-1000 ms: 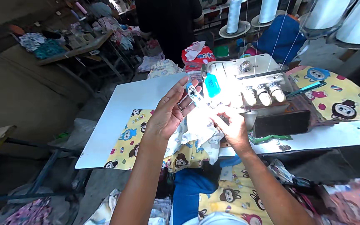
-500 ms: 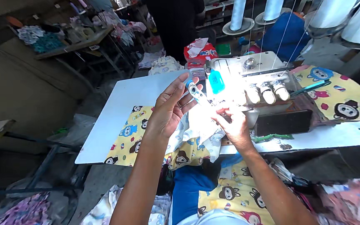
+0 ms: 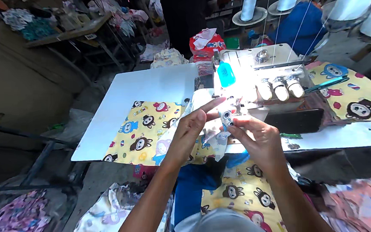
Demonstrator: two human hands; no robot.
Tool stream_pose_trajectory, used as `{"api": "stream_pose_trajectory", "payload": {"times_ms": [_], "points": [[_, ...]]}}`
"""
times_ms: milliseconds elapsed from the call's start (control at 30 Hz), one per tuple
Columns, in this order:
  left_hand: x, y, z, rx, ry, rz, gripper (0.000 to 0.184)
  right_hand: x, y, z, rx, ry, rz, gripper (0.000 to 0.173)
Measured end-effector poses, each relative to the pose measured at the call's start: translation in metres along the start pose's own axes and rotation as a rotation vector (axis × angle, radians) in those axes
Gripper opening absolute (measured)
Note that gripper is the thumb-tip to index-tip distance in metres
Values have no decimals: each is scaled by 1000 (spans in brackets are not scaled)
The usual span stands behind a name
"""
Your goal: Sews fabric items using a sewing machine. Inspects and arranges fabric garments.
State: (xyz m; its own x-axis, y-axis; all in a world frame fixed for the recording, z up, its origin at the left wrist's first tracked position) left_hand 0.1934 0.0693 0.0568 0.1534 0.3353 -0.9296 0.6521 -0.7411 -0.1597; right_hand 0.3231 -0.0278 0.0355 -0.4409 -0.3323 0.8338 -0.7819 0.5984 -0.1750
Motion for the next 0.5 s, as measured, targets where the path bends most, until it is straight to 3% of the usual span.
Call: {"api": "stream_pose_trajectory", "payload": {"times_ms": [133, 267, 367, 500], "points": [[34, 11, 5, -15, -112, 196, 75, 4, -2, 11, 1, 7, -26, 16], [37, 24, 8, 148, -30, 441, 78, -3, -3, 14, 7, 77, -54, 16], [31, 26, 10, 255, 21, 426, 77, -6, -4, 12, 15, 92, -41, 15], [33, 23, 15, 234, -3, 324, 76, -10, -2, 10, 37, 92, -105, 12]]}}
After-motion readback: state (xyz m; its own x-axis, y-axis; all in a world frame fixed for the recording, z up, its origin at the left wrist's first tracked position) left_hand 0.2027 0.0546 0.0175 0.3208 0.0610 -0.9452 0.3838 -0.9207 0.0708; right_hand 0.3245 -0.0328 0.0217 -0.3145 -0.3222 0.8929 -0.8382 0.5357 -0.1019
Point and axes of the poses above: each hand's wrist, its own z-axis away from the middle knuckle, its own y-axis out of the palm, x = y × z, the point moved 9 cm from there along -z, towards the middle knuckle
